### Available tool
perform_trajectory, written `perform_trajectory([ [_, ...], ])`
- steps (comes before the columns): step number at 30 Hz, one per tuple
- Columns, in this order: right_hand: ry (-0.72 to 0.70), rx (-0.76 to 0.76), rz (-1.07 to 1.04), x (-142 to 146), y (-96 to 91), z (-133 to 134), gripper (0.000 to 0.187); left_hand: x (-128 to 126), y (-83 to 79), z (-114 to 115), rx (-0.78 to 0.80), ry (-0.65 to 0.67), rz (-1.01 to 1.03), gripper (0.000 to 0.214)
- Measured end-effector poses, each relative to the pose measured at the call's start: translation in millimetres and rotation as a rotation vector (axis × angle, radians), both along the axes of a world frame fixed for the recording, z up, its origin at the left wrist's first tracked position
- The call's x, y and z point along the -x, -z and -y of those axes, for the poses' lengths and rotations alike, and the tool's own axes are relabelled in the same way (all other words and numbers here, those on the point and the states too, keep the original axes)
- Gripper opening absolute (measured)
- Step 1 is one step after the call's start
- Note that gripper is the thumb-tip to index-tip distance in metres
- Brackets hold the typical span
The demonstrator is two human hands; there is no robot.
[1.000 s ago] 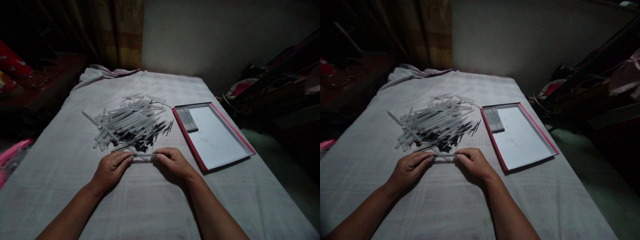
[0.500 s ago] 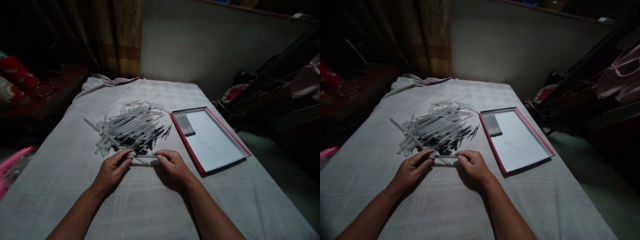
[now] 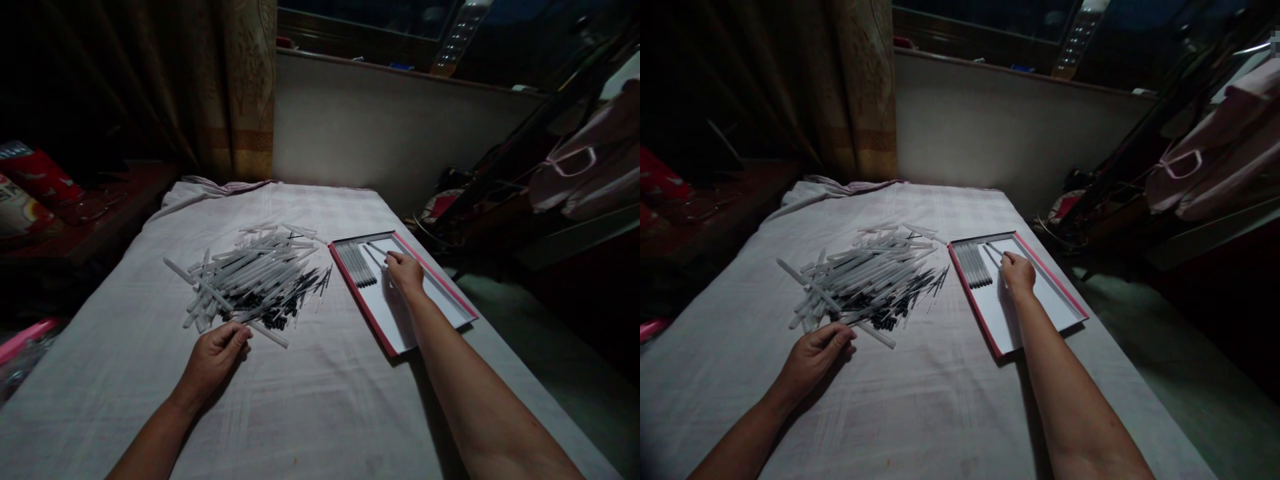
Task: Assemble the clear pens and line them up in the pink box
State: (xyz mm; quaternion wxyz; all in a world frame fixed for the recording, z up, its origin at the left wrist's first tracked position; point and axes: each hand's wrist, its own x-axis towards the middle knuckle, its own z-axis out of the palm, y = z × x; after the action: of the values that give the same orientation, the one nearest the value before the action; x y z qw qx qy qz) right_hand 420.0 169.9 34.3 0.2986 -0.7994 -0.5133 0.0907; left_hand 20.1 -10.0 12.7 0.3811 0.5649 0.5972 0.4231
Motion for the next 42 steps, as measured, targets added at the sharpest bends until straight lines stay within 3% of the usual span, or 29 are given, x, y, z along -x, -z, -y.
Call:
perform_trajectory([
  [7, -0.052, 0.135, 0.143, 16.8, 13.9, 2.9, 0.039, -0.9, -0.7, -0.1, -0.053, 0.027, -0.074, 0.043],
  [19, -0.189, 0.264, 0.316, 30.9, 4.9, 7.4, 0.038, -0.5, 3.4, -0.2, -0.060, 0.048, -0.097, 0.040],
  [26, -0.195, 0.260, 0.325, 33.3, -2.3, 11.7, 0.044, -0.9, 0.6, -0.2, -0.053, 0.033, -0.072, 0.041],
  [29, -0.227, 0.161, 0.331, 41.2, -11.9, 19.4, 0.045, 0.7, 0.9, -0.1, -0.061, 0.000, -0.025, 0.042],
  [33, -0.414, -0.163, 0.205, 74.5, -21.9, 47.3, 0.035, 2.2, -0.8, 0.8, -0.059, -0.110, 0.035, 0.043],
  [35, -0.590, -0.207, 0.090, 100.1, -21.5, 70.5, 0.029, 2.1, -2.2, 1.4, -0.059, -0.147, 0.051, 0.043],
  [38, -0.847, -0.088, 0.035, 138.0, -15.4, 108.8, 0.023, 1.5, -3.8, 2.1, -0.075, -0.183, 0.052, 0.042],
  [42, -0.955, 0.084, 0.125, 166.2, -6.0, 144.3, 0.018, 2.2, -4.5, 2.6, -0.090, -0.218, 0.034, 0.040],
])
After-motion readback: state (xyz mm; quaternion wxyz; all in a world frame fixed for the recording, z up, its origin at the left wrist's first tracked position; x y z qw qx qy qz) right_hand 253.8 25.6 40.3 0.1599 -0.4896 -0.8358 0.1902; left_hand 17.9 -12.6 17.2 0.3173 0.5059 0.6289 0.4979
